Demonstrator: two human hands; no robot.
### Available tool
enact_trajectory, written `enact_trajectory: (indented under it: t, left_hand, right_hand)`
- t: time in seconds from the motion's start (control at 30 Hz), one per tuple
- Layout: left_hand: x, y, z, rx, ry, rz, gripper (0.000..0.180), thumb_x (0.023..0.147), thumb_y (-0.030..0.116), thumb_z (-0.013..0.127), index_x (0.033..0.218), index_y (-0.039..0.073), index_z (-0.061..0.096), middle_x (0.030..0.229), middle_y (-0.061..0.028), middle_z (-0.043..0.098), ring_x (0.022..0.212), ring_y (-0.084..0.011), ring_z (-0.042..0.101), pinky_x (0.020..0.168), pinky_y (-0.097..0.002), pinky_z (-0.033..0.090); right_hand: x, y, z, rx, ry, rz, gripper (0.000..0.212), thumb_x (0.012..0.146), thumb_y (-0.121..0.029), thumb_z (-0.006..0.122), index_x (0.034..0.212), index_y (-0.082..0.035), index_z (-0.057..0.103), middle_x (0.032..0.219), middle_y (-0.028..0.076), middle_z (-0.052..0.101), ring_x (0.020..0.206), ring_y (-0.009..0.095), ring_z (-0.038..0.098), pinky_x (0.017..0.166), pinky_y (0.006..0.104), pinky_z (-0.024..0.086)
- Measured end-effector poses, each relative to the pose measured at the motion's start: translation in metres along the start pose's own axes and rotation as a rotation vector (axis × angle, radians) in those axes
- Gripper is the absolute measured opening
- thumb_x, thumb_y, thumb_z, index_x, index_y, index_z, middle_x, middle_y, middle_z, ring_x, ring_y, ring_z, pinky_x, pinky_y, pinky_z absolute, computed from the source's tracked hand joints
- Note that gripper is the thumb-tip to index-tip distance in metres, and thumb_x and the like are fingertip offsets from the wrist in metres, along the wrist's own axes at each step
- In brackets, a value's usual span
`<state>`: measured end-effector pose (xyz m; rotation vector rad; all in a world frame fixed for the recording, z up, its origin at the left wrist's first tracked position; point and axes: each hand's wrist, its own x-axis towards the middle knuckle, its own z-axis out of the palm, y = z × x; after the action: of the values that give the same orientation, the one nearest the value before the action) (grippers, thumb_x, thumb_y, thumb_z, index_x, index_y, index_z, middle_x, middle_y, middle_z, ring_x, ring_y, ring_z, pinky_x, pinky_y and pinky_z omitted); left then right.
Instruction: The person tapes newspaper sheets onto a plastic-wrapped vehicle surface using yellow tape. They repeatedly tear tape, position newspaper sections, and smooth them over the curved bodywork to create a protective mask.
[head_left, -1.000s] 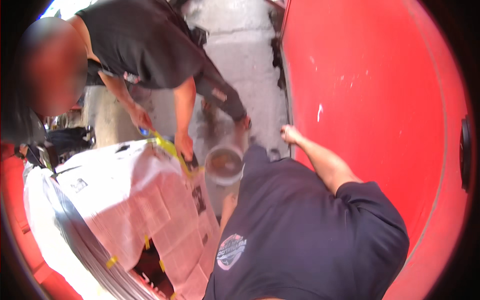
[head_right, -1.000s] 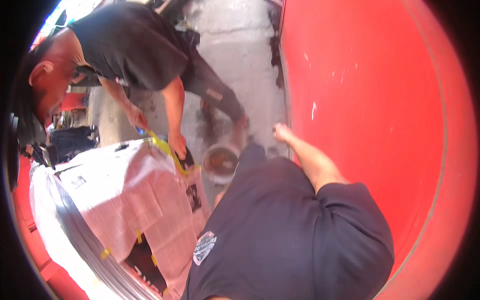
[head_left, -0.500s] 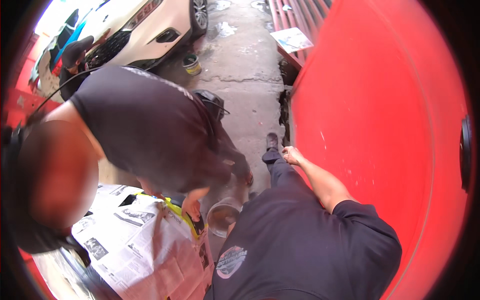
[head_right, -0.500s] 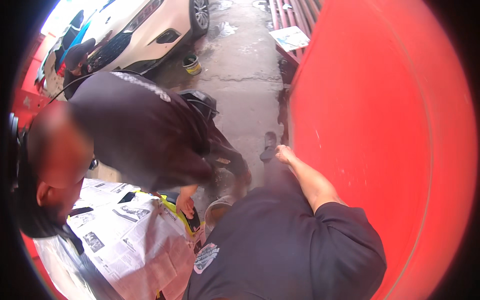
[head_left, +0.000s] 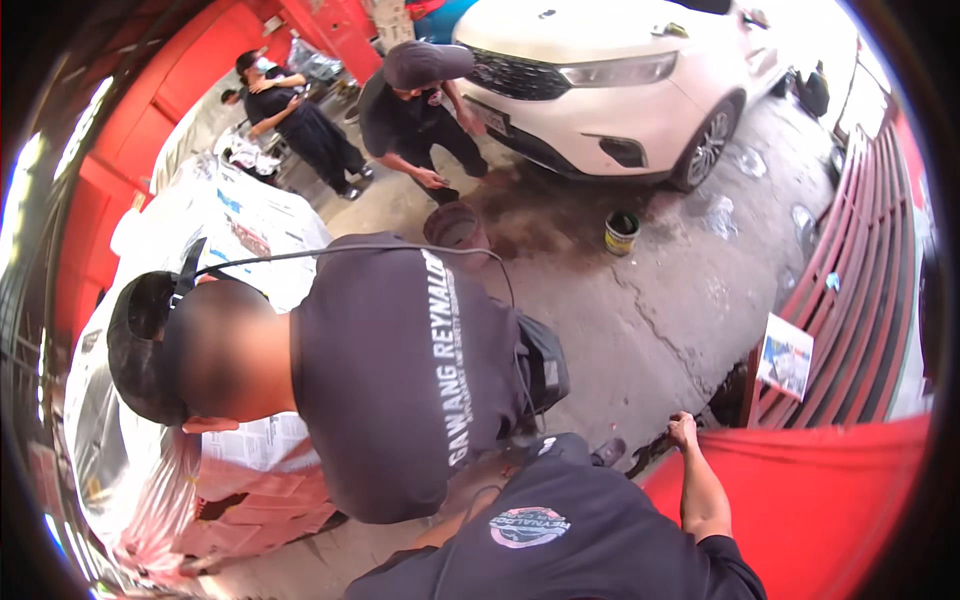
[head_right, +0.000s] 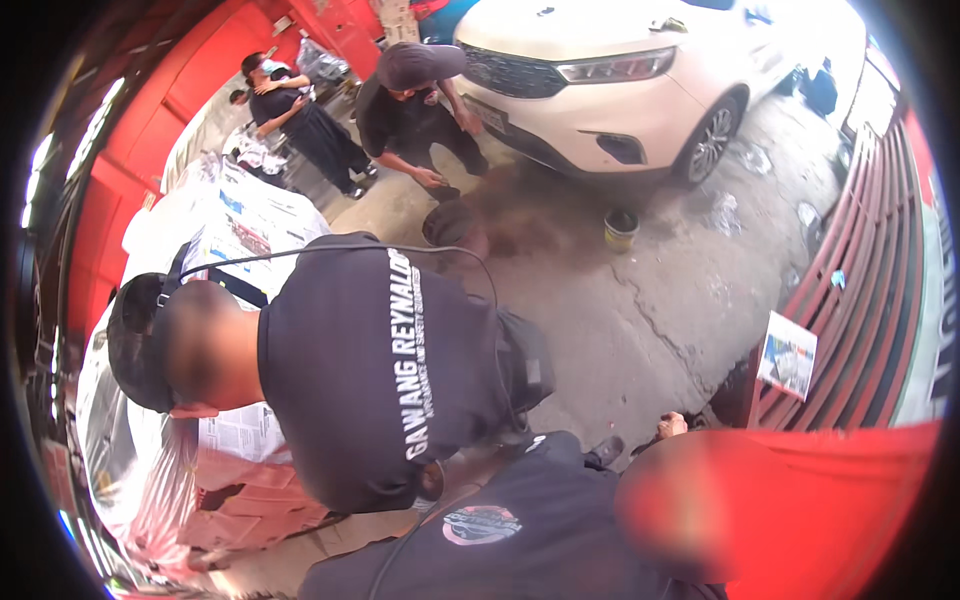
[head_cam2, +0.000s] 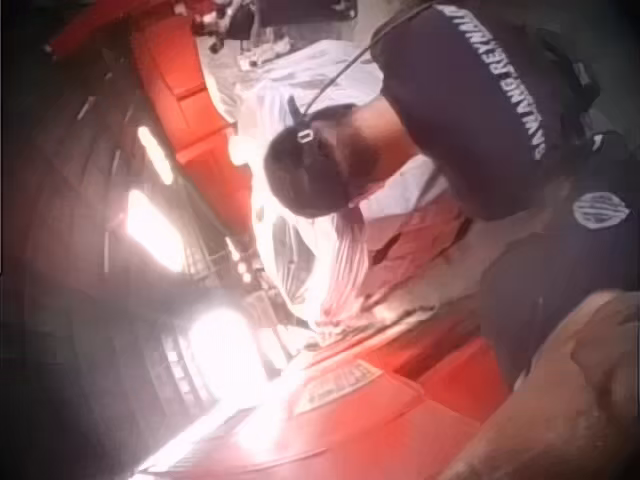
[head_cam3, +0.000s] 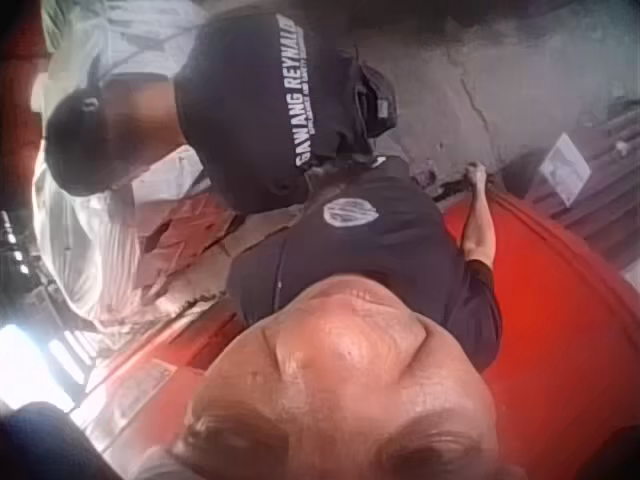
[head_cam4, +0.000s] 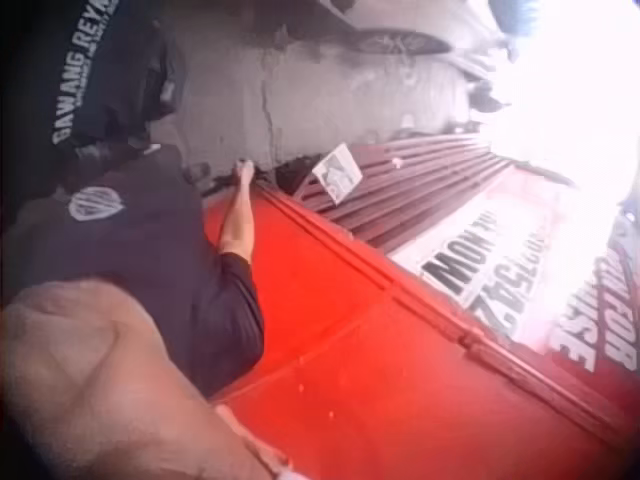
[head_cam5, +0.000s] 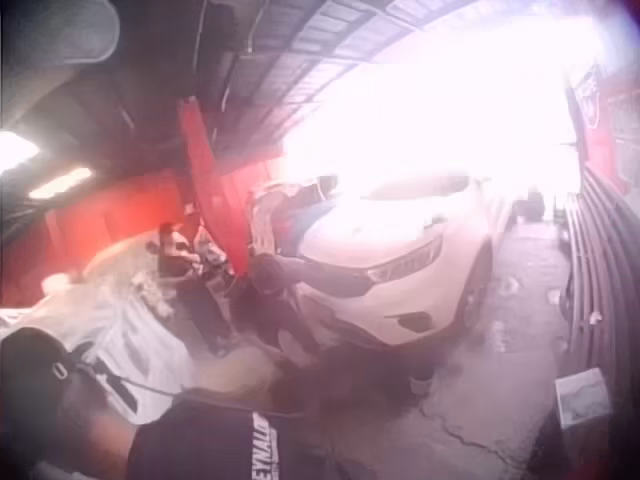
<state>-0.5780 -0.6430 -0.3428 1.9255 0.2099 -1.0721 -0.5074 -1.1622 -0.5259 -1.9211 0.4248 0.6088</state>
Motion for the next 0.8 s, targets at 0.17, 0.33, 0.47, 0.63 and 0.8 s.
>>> enact_trajectory:
  t: [0.17, 0.33, 0.47, 0.63, 0.8]
  left_hand:
    - [0.018, 0.022, 0.06, -0.173, 0.019, -0.068, 0.032, 0.099, 0.028, 0.06, 0.109, -0.002, 0.069, 0.103, -0.015, 0.072, 0.096, -0.0227, 0.066, 0.085, -0.038, 0.051]
    - [0.065, 0.073, 0.096, -0.307, 0.053, -0.113, 0.033, 0.099, 0.029, 0.06, 0.109, -0.002, 0.069, 0.104, -0.015, 0.072, 0.097, -0.0228, 0.066, 0.085, -0.0383, 0.051]
    - [0.103, 0.122, 0.105, -0.453, 0.151, -0.11, 0.034, 0.099, 0.029, 0.06, 0.109, -0.001, 0.069, 0.105, -0.0149, 0.072, 0.098, -0.0228, 0.066, 0.085, -0.0385, 0.051]
    - [0.129, 0.168, 0.072, -0.493, 0.18, -0.124, 0.034, 0.1, 0.03, 0.06, 0.11, -0.001, 0.069, 0.106, -0.0149, 0.072, 0.099, -0.0229, 0.065, 0.085, -0.0388, 0.051]
    - [0.146, 0.219, 0.053, -0.653, 0.331, -0.143, 0.035, 0.1, 0.031, 0.059, 0.11, -0.001, 0.069, 0.107, -0.0149, 0.072, 0.099, -0.023, 0.065, 0.086, -0.0391, 0.051]
  right_hand:
    - [0.077, -0.062, -0.029, -0.317, 0.16, -0.256, 0.039, 0.085, -0.014, 0.06, 0.122, -0.003, 0.066, 0.079, 0.017, 0.068, 0.065, 0.027, 0.067, 0.061, 0.0412, 0.054]
    - [0.115, -0.144, -0.082, -0.416, -0.018, -0.322, 0.037, 0.081, -0.013, 0.062, 0.116, -0.003, 0.07, 0.079, 0.019, 0.071, 0.071, 0.03, 0.072, 0.068, 0.0407, 0.058]
    - [0.161, -0.12, -0.155, -0.32, -0.214, 0.008, 0.037, 0.079, -0.01, 0.061, 0.114, -0.002, 0.071, 0.073, 0.017, 0.07, 0.067, 0.026, 0.071, 0.065, 0.0388, 0.059]
    - [0.168, -0.127, -0.223, -0.264, -0.12, 0.092, 0.035, 0.081, -0.007, 0.056, 0.11, 0.003, 0.071, 0.069, 0.015, 0.071, 0.052, 0.019, 0.066, 0.047, 0.0319, 0.055]
    - [0.22, -0.19, -0.244, -0.311, -0.154, 0.136, 0.039, 0.08, -0.004, 0.053, 0.116, 0.006, 0.067, 0.067, 0.017, 0.07, 0.048, 0.021, 0.064, 0.044, 0.0339, 0.052]
